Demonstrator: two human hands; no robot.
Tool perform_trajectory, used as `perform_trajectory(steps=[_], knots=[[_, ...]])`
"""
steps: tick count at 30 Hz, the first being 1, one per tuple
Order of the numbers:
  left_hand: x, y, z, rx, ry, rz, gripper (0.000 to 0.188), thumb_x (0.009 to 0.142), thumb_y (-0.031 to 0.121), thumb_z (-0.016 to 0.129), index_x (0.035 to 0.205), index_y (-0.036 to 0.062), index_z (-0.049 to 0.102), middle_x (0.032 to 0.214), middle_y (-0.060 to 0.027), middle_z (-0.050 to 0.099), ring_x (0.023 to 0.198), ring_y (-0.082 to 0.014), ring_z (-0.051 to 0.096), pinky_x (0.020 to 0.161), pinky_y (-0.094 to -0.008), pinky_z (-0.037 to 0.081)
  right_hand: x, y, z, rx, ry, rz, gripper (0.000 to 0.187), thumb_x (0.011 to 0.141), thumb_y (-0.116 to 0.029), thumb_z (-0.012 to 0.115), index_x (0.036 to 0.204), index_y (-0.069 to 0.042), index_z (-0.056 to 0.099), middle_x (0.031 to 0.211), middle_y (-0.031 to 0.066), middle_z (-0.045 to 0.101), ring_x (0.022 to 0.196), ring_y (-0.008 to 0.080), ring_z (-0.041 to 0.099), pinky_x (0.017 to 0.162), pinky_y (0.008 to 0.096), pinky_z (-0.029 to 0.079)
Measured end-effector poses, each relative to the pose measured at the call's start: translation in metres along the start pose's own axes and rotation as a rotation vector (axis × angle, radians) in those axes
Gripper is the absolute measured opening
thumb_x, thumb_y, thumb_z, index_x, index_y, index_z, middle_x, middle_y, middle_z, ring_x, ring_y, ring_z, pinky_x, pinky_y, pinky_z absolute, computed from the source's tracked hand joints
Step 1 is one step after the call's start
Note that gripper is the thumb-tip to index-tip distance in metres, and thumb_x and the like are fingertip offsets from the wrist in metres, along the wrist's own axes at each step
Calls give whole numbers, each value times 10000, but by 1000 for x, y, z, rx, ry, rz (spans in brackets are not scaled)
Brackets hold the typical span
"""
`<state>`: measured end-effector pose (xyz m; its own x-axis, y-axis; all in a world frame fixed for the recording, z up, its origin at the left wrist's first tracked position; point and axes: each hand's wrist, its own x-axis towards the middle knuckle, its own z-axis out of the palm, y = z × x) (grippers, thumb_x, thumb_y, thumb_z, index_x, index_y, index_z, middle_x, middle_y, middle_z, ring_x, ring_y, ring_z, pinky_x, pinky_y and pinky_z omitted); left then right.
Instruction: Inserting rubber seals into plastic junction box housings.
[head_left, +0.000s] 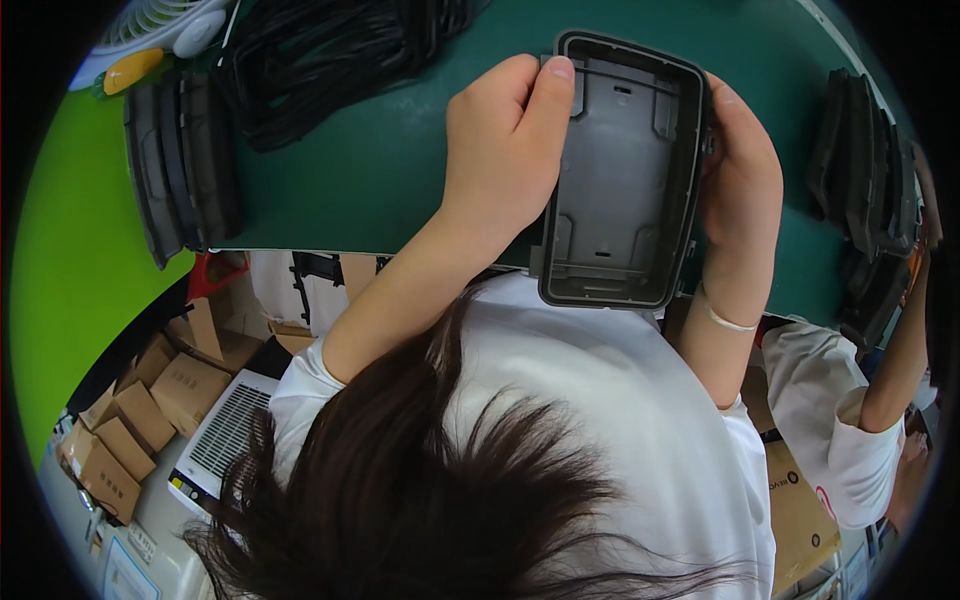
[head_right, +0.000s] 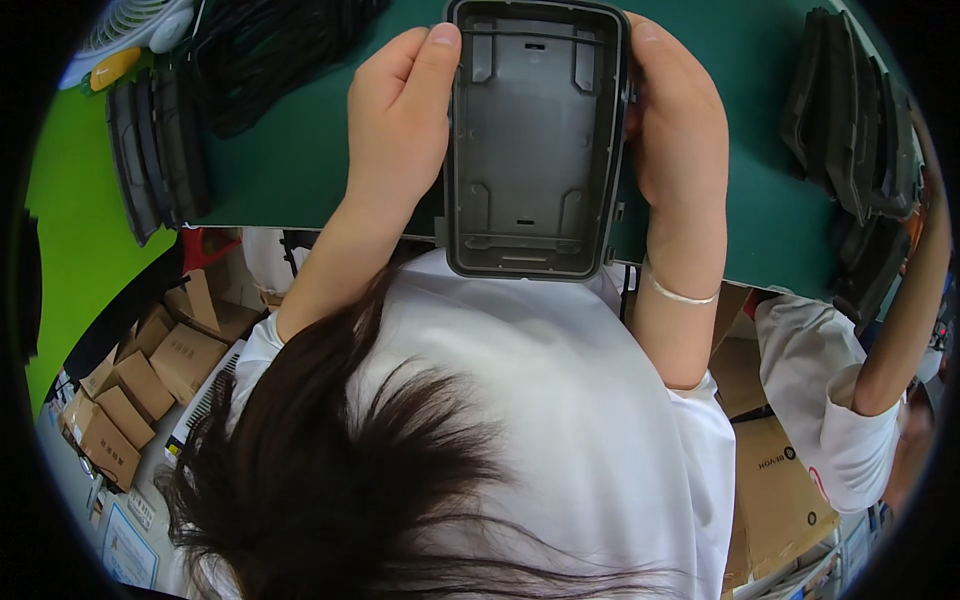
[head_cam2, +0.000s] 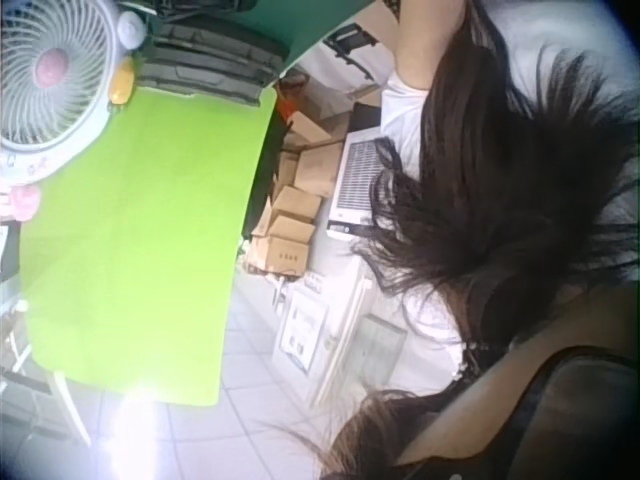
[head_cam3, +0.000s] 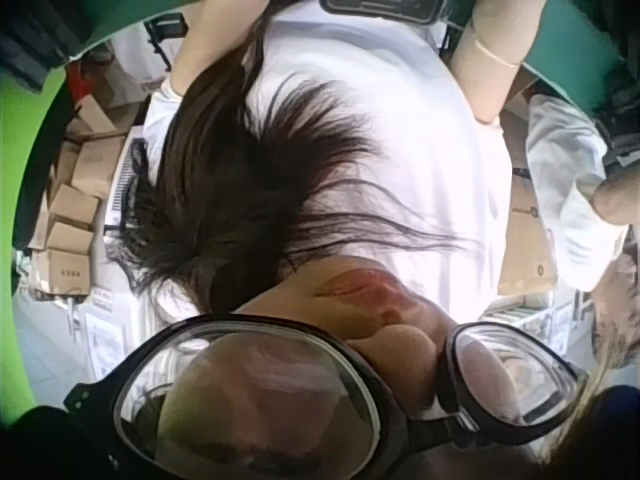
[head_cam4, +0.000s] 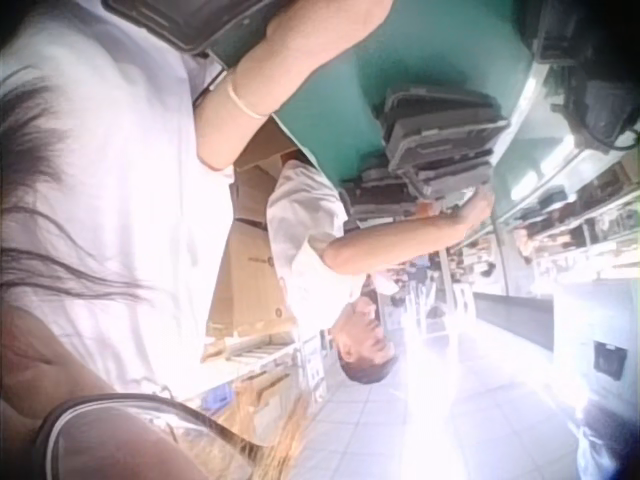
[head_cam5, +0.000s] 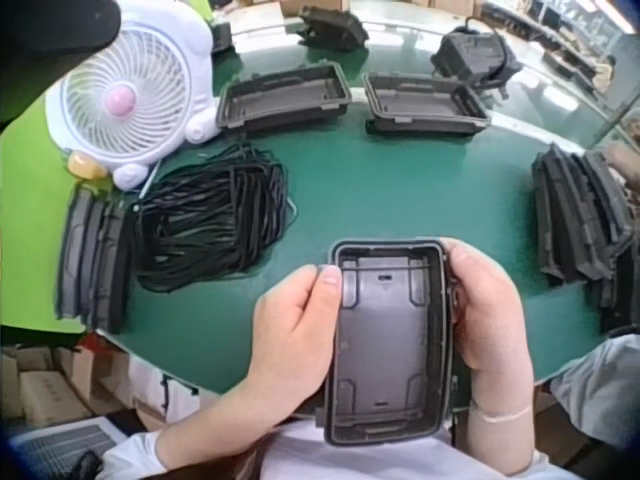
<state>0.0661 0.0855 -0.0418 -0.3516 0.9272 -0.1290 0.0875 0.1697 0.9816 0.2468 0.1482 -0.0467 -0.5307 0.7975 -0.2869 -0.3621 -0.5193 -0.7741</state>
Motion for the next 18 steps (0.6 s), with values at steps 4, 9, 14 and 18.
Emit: perform_trajectory(steps=[4, 9, 14, 18], knots=[[-3, 2, 0, 50, 2, 37, 388, 895, 207, 509, 578, 11, 398, 461, -37, 387, 443, -107, 330, 419, -297, 291, -3, 3, 28, -659, 305, -208, 292, 961, -156, 373, 1122, 33, 527, 983, 58, 600, 870, 90, 544, 770, 199, 429], [-1, 1, -1, 103, 5, 44, 389, 894, 215, 512, 587, 2, 403, 456, -44, 383, 436, -114, 340, 419, -301, 296, -2, -3, 20, -802, 307, -187, 327, 964, -210, 372, 1144, 18, 521, 937, 27, 606, 754, 59, 511, 646, 173, 385], [-4, -4, -10, 135, -66, 23, 445, 911, 270, 458, 567, -12, 438, 461, -128, 416, 400, -228, 375, 425, -357, 323, -13, -5, 27, -458, 445, -18, 346, 938, -308, 432, 1088, -38, 588, 665, -72, 423, 490, 2, 303, 420, 166, 244], [-23, 17, -19, 459, -286, 90, 438, 903, 238, 449, 544, -11, 483, 469, -173, 458, 431, -344, 459, 436, -411, 356, -15, 1, 23, -842, 294, -178, 203, 945, -169, 432, 950, 5, 538, 636, -62, 400, 603, 49, 294, 541, 187, 283]])
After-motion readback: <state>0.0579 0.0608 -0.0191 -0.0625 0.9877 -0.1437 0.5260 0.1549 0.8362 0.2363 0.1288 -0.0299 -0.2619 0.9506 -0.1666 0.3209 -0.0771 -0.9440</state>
